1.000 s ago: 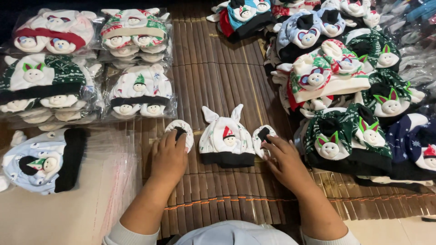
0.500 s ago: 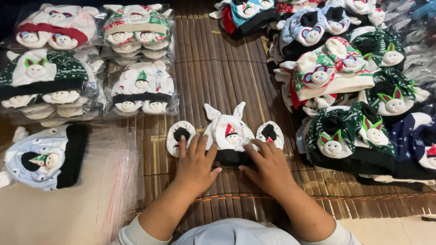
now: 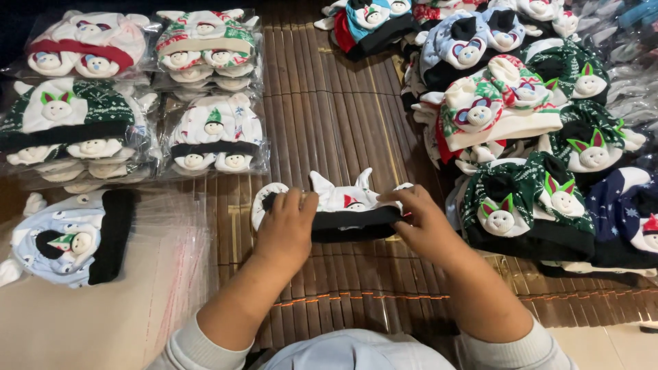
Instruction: Packaging baby hats into individual plastic bags
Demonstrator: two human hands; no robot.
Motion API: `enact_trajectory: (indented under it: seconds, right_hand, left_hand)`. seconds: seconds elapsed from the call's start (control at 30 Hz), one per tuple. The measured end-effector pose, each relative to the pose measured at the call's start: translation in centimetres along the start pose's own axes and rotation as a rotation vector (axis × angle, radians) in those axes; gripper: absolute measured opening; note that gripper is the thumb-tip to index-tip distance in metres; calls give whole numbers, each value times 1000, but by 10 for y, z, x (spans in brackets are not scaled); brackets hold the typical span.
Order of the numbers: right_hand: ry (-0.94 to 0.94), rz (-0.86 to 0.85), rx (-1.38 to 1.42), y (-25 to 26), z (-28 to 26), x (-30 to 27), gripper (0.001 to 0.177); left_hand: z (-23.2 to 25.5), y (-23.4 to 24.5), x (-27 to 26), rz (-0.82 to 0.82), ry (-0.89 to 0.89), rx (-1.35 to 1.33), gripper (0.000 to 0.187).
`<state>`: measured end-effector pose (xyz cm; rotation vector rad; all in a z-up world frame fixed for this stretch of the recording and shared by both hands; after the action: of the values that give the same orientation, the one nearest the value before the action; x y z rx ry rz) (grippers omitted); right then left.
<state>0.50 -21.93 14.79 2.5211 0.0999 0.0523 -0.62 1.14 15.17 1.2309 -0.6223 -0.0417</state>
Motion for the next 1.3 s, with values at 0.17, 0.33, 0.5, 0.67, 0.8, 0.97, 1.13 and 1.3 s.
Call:
enact_trajectory:
  seconds: [0.17,0.33,0.5,0.67,0.8,0.97,1.13,1.3]
  right_hand:
    - [110,-47,-54,16,6,42,47]
    - [365,-9,-263,20,-18,75,49]
    - [483,240,-440,22,-53,57,52]
    - [488,70,-680,-34,-8,31,48]
    - [601,147,-980,-48,-32,-7,47]
    - [869,297,-934,-67,-33,-25,27]
    - [896,310,-868,-61,-34,-29,10]
    - [750,130,-769,-66,-12,-24,9]
  left_hand:
    - [-45,0,25,-127,369,-464,41]
    - [-67,2,52,-120,646,-845,34]
    - [-40,50,50,113,307,-222,54]
    - [-30,-24,-2,-28,209,-50,46]
    - [-6,-34,-29,134,22,138,35]
    - [11,-25,-35,381,-125,260,18]
    - [4,-27,-37,416,-127,402,6]
    - [25,-4,-33,445,-130,480,13]
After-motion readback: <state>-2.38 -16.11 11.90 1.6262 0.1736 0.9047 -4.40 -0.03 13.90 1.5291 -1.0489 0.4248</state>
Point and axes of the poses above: each hand's wrist, its own x-axis towards the middle knuckle, its own y-axis out of the back of the hand, z = x × y, the point moved 9 cm from there along x, towards the middle knuckle
